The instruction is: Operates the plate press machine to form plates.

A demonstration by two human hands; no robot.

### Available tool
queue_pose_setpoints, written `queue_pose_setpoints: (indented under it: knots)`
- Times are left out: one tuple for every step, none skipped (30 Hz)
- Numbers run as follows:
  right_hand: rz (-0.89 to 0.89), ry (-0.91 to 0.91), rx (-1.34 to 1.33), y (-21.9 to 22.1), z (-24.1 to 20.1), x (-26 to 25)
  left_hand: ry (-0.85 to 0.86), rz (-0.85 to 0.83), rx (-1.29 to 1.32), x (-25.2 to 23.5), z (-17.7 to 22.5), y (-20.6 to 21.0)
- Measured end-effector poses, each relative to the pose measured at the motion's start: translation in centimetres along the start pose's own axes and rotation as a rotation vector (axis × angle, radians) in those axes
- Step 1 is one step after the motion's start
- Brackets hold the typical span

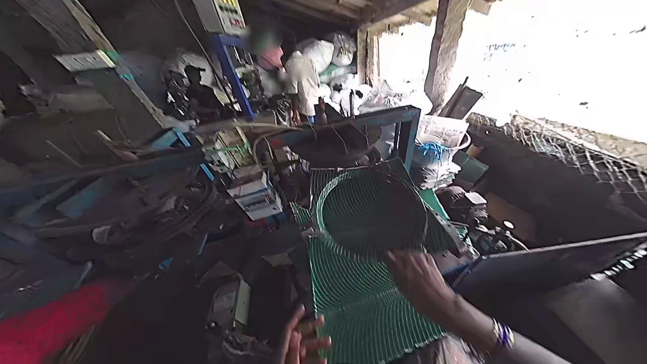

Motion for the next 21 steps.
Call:
queue_pose_setpoints:
  knots:
    - [-0.056,-0.068,-0.005,2.1,-0.9,3.8,-0.011,0.036,0.038,-0.7,-0.3,0.6]
    - [-0.112,-0.167,-0.027,4.2,-1.7,7.1,-0.018,0.098,0.012,-1.5,-0.7,1.0]
    - [-0.182,-0.265,-0.08,6.3,-2.3,9.9,-0.026,0.168,-0.087,-1.8,-1.1,1.3]
    - [-0.329,-0.336,-0.158,7.9,-2.8,12.2,-0.039,0.194,-0.208,-1.9,-1.7,1.6]
    - [-0.488,-0.348,-0.235,8.8,-2.8,13.5,-0.023,0.184,-0.298,-2.3,-2.3,2.1]
    - [-0.55,-0.315,-0.292,9.1,-2.3,14.2,-0.009,0.155,-0.374,-2.3,-3.2,2.5]
    - [-0.493,-0.262,-0.321,8.7,-1.3,14.0,-0.003,0.126,-0.427,-2.3,-3.9,2.8]
    - [-0.364,-0.192,-0.336,7.8,0.2,12.8,-0.006,0.106,-0.456,-2.2,-4.3,3.0]
    - [-0.213,-0.121,-0.346,6.8,1.8,11.4,-0.014,0.102,-0.478,-1.7,-4.3,3.2]
    - [-0.061,-0.066,-0.339,5.8,3.6,9.4,-0.006,0.109,-0.487,-1.3,-3.9,3.5]
    - [0.09,-0.037,-0.316,4.9,5.2,7.1,0.016,0.11,-0.481,-1.0,-3.3,4.0]
    - [0.232,-0.026,-0.306,4.2,6.5,4.6,0.053,0.108,-0.468,-0.8,-2.6,4.4]
    - [0.328,-0.033,-0.327,3.6,7.4,2.2,0.102,0.098,-0.441,-0.6,-1.8,5.0]
    - [0.345,-0.053,-0.398,3.3,7.9,0.1,0.153,0.079,-0.409,-0.4,-1.1,5.5]
    - [0.316,-0.099,-0.516,3.3,7.9,-1.6,0.194,0.056,-0.388,-0.2,-0.4,5.9]
    - [0.284,-0.175,-0.653,3.6,7.6,-3.0,0.225,0.042,-0.394,0.1,0.1,6.0]
    - [0.261,-0.254,-0.78,3.9,7.0,-4.0,0.246,0.057,-0.417,0.4,0.5,5.9]
    - [0.26,-0.326,-0.86,4.2,6.2,-4.8,0.254,0.094,-0.443,0.7,0.8,5.6]
    - [0.256,-0.386,-0.906,4.3,5.4,-5.2,0.242,0.143,-0.463,1.0,1.0,5.3]
    - [0.214,-0.427,-0.938,4.0,4.5,-5.3,0.224,0.179,-0.483,1.5,1.0,4.9]
    - [0.15,-0.46,-0.963,3.8,3.7,-5.0,0.209,0.208,-0.501,2.0,0.9,4.7]
Point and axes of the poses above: each hand's wrist, its own x-axis away from the middle knuckle, its own y-axis out of the palm, z = x × y, the point moved 5 cm from there along -x, towards the middle knuckle, and after that the axes turned 8 degrees about x, right-handed, at the moved point
